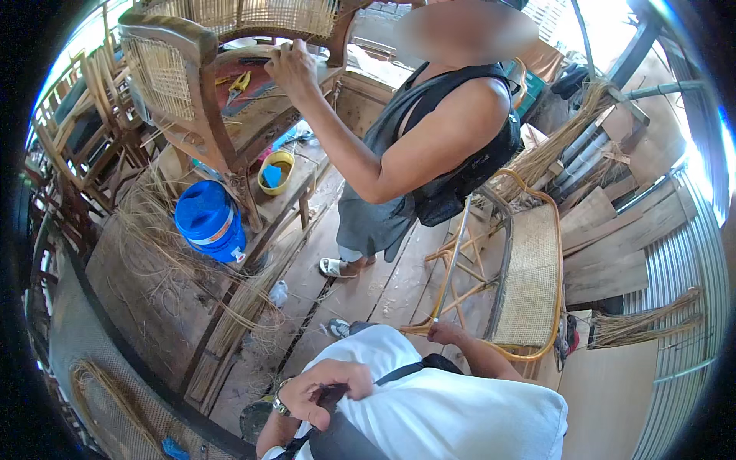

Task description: Weaving and repairing the rattan seat of a chair frame.

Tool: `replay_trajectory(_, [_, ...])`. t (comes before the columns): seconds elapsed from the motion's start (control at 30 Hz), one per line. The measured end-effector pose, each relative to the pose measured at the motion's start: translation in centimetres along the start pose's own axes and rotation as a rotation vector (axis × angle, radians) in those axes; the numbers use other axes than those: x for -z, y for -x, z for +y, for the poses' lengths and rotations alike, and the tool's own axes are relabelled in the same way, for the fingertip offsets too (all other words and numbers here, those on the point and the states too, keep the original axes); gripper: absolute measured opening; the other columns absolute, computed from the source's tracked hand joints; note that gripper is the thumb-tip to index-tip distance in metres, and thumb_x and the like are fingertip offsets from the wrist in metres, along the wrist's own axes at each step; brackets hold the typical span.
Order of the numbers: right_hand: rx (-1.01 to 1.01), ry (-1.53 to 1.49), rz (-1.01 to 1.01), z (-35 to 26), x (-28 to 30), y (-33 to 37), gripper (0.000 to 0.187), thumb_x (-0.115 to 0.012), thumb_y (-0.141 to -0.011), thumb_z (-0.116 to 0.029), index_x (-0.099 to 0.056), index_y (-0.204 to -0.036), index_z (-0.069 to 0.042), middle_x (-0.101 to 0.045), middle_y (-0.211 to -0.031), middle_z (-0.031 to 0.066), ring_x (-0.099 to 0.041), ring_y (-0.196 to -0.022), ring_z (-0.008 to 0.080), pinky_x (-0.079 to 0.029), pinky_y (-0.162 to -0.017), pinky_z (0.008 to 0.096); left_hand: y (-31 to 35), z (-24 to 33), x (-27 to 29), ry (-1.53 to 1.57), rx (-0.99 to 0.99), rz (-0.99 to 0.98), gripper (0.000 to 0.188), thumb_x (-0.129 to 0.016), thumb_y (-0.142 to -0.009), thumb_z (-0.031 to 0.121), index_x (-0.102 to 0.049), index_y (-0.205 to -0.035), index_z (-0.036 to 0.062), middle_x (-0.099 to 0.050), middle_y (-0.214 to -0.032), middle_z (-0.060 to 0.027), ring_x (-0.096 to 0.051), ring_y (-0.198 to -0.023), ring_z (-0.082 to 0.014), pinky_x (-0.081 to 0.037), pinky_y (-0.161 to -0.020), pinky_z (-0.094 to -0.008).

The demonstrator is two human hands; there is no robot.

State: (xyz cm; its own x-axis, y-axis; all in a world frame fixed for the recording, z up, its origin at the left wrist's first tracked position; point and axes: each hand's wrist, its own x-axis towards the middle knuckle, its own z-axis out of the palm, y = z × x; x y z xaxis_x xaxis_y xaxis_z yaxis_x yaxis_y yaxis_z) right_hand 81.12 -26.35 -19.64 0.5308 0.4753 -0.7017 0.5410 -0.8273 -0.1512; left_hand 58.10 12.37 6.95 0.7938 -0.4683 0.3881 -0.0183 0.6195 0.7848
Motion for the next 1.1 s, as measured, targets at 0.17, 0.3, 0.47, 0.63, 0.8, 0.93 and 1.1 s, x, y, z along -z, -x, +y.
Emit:
replay_trajectory(0.17, [-0.031,0.035,-0.019,-0.9,0.4,0.6,0.033,-0.062,-0.085,-0.037,-0.072,-0.097,-0.009,-0.071,-0.098,0.0172,-0.067,-0.094,0.0352,-0.054,-0.082,0.0457,0.7,0.2,-0.5,0.062,0.056,0.076,0.081,-0.074,-0.072,0.072,-0.057,-0.109,0.0008,-0.053,-0.100,-0.0046,-0.048,-0.093,-0.0168,-0.037,-0.082,-0.0300])
replay_trajectory(0.3, [0.025,0.020,-0.048,-1.2,-0.5,0.2,0.038,-0.061,-0.084,-0.040,-0.073,-0.096,-0.007,-0.070,-0.092,0.0182,-0.066,-0.087,0.0377,-0.052,-0.080,0.0465,-1.0,1.3,-1.9,0.082,0.107,0.088,0.090,-0.074,-0.068,0.075,-0.057,-0.114,-0.0005,-0.055,-0.108,-0.0054,-0.050,-0.100,-0.0180,-0.039,-0.092,-0.0304])
replay_trajectory(0.47, [0.046,-0.093,-0.048,-3.2,-0.1,0.6,0.034,-0.063,-0.084,-0.036,-0.072,-0.100,-0.007,-0.070,-0.095,0.0171,-0.067,-0.090,0.0348,-0.052,-0.081,0.0439,0.1,-0.2,-1.6,0.002,0.113,0.071,0.089,-0.078,-0.065,0.074,-0.059,-0.112,0.0004,-0.054,-0.107,-0.0055,-0.050,-0.098,-0.0185,-0.039,-0.091,-0.0307])
replay_trajectory(0.63, [0.002,-0.161,-0.034,-2.4,-1.8,0.1,0.031,-0.066,-0.083,-0.031,-0.073,-0.101,-0.007,-0.071,-0.097,0.0163,-0.068,-0.092,0.0321,-0.051,-0.083,0.0425,1.0,-1.4,-2.1,0.029,0.050,0.058,0.080,-0.082,-0.066,0.068,-0.060,-0.106,0.0017,-0.054,-0.105,-0.0060,-0.050,-0.096,-0.0201,-0.039,-0.090,-0.0320])
replay_trajectory(0.8, [0.006,-0.168,-0.081,-1.9,-1.9,1.0,0.031,-0.066,-0.084,-0.032,-0.073,-0.101,-0.007,-0.071,-0.097,0.0164,-0.067,-0.094,0.0324,-0.051,-0.084,0.0428,-0.7,-0.4,-4.3,0.167,0.007,0.181,0.067,-0.085,-0.070,0.058,-0.055,-0.095,0.0037,-0.053,-0.101,-0.0063,-0.049,-0.095,-0.0217,-0.038,-0.089,-0.0354])
replay_trajectory(0.93, [0.020,-0.081,-0.022,-2.8,0.0,0.7,0.031,-0.065,-0.083,-0.035,-0.074,-0.099,-0.010,-0.071,-0.097,0.0163,-0.067,-0.091,0.0340,-0.051,-0.082,0.0440,-0.1,-0.6,-3.1,0.082,0.024,0.061,0.063,-0.085,-0.071,0.053,-0.054,-0.096,0.0043,-0.053,-0.102,-0.0062,-0.049,-0.096,-0.0216,-0.037,-0.091,-0.0344])
replay_trajectory(1.1, [0.034,-0.150,0.005,-2.8,0.7,0.5,0.030,-0.065,-0.083,-0.036,-0.074,-0.096,-0.011,-0.071,-0.096,0.0161,-0.067,-0.088,0.0346,-0.051,-0.078,0.0447,0.1,-0.7,-3.0,-0.022,0.142,0.032,0.080,-0.084,-0.065,0.065,-0.058,-0.099,-0.0014,-0.058,-0.100,-0.0115,-0.051,-0.094,-0.0209,-0.038,-0.088,-0.0350])
